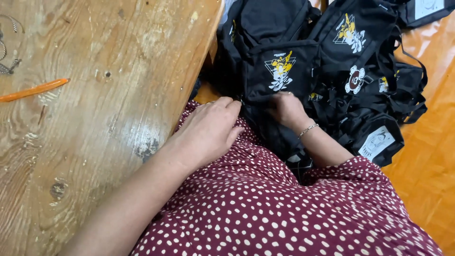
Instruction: Wrapping a bag in plastic film and cleaning another bag with a brush at a packing station.
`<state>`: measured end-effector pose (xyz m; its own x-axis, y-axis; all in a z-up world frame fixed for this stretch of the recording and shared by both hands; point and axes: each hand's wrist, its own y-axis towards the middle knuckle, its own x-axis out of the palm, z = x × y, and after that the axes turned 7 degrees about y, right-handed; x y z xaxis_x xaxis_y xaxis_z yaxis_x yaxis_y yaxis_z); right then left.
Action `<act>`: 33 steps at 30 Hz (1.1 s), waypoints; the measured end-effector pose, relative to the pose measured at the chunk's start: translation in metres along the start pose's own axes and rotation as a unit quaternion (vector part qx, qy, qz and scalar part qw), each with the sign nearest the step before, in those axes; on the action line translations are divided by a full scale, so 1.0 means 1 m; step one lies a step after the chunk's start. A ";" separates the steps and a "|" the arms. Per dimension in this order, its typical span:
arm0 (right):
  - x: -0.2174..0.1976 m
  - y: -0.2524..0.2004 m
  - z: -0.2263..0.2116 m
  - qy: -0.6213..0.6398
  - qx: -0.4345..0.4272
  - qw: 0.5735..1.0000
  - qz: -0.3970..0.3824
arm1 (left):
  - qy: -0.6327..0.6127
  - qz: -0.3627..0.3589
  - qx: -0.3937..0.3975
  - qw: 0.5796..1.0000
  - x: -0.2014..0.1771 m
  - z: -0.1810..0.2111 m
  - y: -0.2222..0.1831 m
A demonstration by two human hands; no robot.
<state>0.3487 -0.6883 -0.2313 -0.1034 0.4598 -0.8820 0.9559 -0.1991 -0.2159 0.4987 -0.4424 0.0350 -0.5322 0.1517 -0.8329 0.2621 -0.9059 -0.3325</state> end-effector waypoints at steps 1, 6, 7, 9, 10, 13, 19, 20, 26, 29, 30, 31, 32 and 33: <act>-0.019 0.001 -0.012 0.029 0.002 0.998 0.047 | -0.004 -0.003 0.000 1.000 0.002 0.000 0.003; -0.030 0.016 -0.025 -0.073 -0.031 0.993 0.085 | -0.007 -0.002 0.015 1.000 0.003 0.002 0.022; -0.026 0.017 -0.026 -0.105 -0.025 0.992 0.058 | -0.011 -0.005 0.015 1.000 0.005 0.003 0.025; -0.024 0.016 -0.018 -0.081 -0.010 0.995 0.048 | -0.020 -0.013 0.014 1.000 0.006 0.003 0.027; -0.023 0.017 -0.014 -0.058 0.002 0.998 0.037 | -0.030 -0.020 0.011 0.999 0.007 0.003 0.027; -0.018 0.018 -0.001 -0.009 0.025 0.998 0.063 | -0.067 -0.031 0.004 0.997 0.006 0.002 0.029; -0.060 0.012 -0.007 0.224 -0.034 0.939 0.259 | -0.286 -0.006 -0.095 0.954 -0.006 0.005 0.036; -0.071 0.006 -0.021 0.222 -0.034 0.939 0.261 | -0.285 -0.005 -0.093 0.954 0.002 -0.001 0.043; -0.114 -0.033 -0.109 0.222 -0.110 0.935 0.255 | -0.619 0.006 -0.245 0.746 -0.022 0.021 0.052; -0.119 -0.045 -0.131 0.195 -0.180 0.931 0.250 | -0.667 0.080 -0.308 0.673 -0.004 0.015 0.061; -0.122 -0.048 -0.133 0.184 -0.193 0.936 0.230 | -0.663 0.103 -0.309 0.674 0.008 0.007 0.065; -0.125 -0.050 -0.134 0.173 -0.207 0.940 0.210 | -0.659 0.126 -0.310 0.674 0.020 0.000 0.068; -0.152 -0.051 -0.141 0.173 -0.207 0.940 0.211 | -0.659 0.127 -0.309 0.674 0.021 -0.002 0.067; -0.179 -0.052 -0.148 0.202 -0.176 0.959 0.095 | -0.680 0.145 -0.290 0.658 0.022 -0.004 0.066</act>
<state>0.3586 -0.6320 -0.0004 0.1292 0.7557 -0.6420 0.9877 -0.0407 0.1509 0.5075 -0.4974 -0.0067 -0.5167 -0.8451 0.1370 0.5640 -0.4565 -0.6881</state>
